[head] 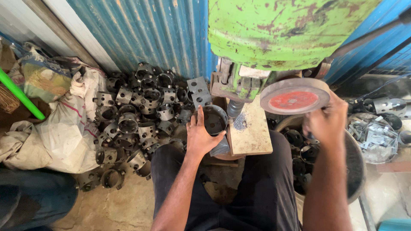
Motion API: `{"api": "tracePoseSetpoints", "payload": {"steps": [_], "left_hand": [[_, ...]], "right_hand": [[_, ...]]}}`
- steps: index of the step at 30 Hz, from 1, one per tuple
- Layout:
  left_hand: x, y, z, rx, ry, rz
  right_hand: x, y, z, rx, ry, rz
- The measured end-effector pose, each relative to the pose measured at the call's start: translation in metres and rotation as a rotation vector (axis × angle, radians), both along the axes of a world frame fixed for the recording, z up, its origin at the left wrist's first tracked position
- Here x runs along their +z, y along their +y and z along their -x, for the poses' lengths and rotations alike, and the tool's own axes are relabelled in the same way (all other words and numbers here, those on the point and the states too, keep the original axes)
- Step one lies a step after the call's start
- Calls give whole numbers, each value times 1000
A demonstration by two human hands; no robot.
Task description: The person operates a green drill press to drill holes into cylindrical metal parts. They hold each part with their left hand on a wooden block and lower the drill with their right hand. After drilling, they place the finished parts into a bucket to the right.
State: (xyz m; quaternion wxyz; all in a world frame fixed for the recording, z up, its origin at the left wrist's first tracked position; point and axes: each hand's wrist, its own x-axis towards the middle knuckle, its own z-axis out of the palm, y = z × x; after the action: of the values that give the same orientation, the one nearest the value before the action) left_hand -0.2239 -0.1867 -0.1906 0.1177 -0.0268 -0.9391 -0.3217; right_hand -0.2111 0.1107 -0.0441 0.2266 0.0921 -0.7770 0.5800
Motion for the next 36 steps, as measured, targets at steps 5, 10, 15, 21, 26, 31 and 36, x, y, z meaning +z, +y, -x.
{"api": "tracePoseSetpoints", "payload": {"steps": [5, 10, 15, 21, 26, 31, 36], "left_hand": [[0, 1, -2, 17, 42, -7], [1, 2, 0, 23, 45, -24], [2, 5, -1, 32, 76, -14], [1, 6, -1, 38, 76, 9], [1, 9, -2, 44, 66, -14], [5, 12, -1, 69, 1, -8], [4, 13, -1, 59, 21, 3]], "right_hand": [[36, 9, -15, -9, -193, -214], [8, -11, -2, -33, 33, -73], [-14, -3, 3, -17, 82, 26], [-21, 4, 8, -12, 114, 40], [-26, 6, 9, -7, 115, 68], [-25, 5, 11, -3, 140, 71], [-22, 4, 11, -8, 118, 101]]}}
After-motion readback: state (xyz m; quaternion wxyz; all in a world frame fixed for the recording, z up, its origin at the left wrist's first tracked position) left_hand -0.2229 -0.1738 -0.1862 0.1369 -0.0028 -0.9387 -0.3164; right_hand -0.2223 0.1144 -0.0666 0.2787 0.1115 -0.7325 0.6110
